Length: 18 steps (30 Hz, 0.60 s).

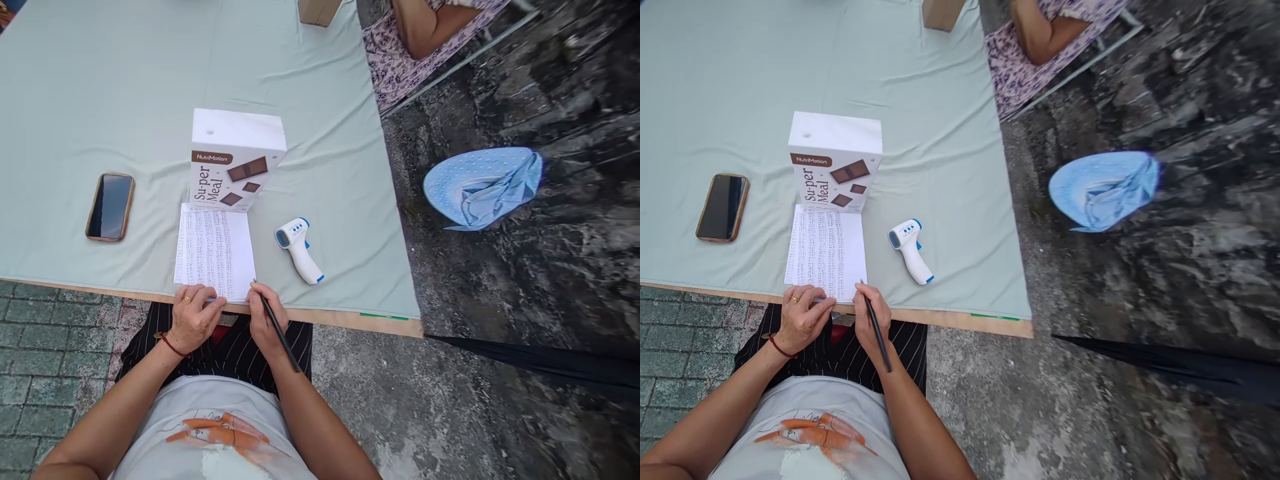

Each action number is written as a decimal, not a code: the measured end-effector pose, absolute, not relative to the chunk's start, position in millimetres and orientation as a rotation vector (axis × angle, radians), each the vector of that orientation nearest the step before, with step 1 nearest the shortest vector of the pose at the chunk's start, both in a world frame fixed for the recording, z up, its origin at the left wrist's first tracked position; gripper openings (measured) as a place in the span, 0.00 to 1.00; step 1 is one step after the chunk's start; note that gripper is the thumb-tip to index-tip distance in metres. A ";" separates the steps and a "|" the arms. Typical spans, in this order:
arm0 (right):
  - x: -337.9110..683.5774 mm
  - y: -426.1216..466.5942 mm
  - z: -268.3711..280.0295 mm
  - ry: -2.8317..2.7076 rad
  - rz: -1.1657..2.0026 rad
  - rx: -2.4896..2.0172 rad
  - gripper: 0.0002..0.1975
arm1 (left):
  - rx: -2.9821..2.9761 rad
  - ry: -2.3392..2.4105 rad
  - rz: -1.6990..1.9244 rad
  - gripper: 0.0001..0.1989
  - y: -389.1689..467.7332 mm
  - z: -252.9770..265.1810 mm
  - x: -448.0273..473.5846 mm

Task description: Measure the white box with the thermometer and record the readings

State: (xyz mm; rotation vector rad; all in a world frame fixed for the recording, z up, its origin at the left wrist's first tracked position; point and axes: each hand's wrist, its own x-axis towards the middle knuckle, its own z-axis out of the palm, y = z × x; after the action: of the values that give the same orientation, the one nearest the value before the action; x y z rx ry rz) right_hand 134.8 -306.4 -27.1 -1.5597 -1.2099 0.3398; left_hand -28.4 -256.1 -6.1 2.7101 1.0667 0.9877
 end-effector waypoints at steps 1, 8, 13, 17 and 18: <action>137.2 -305.1 -26.6 -1.241 0.338 -1.566 0.10 | 2.698 1.063 0.980 0.07 -256.6 -6.0 -29.7; 156.8 -292.3 -28.6 -1.457 0.106 -1.707 0.12 | 2.622 1.252 0.926 0.23 -245.8 0.6 -51.2; 151.0 -294.2 -31.8 -1.529 0.103 -1.736 0.13 | 2.691 1.327 0.723 0.28 -233.1 -0.9 -64.8; 140.9 -296.7 -33.5 -1.519 0.120 -1.722 0.15 | 2.687 1.363 0.666 0.28 -232.5 -3.0 -66.4; 139.2 -297.0 -33.9 -1.515 0.126 -1.721 0.15 | 2.679 1.370 0.672 0.28 -232.8 -3.1 -66.4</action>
State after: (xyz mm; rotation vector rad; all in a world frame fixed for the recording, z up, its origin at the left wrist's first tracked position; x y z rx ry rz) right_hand 139.2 -297.0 -33.9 -1.7209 -1.5154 0.1257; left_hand -66.4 -232.8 -3.1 2.6792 1.3702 0.6723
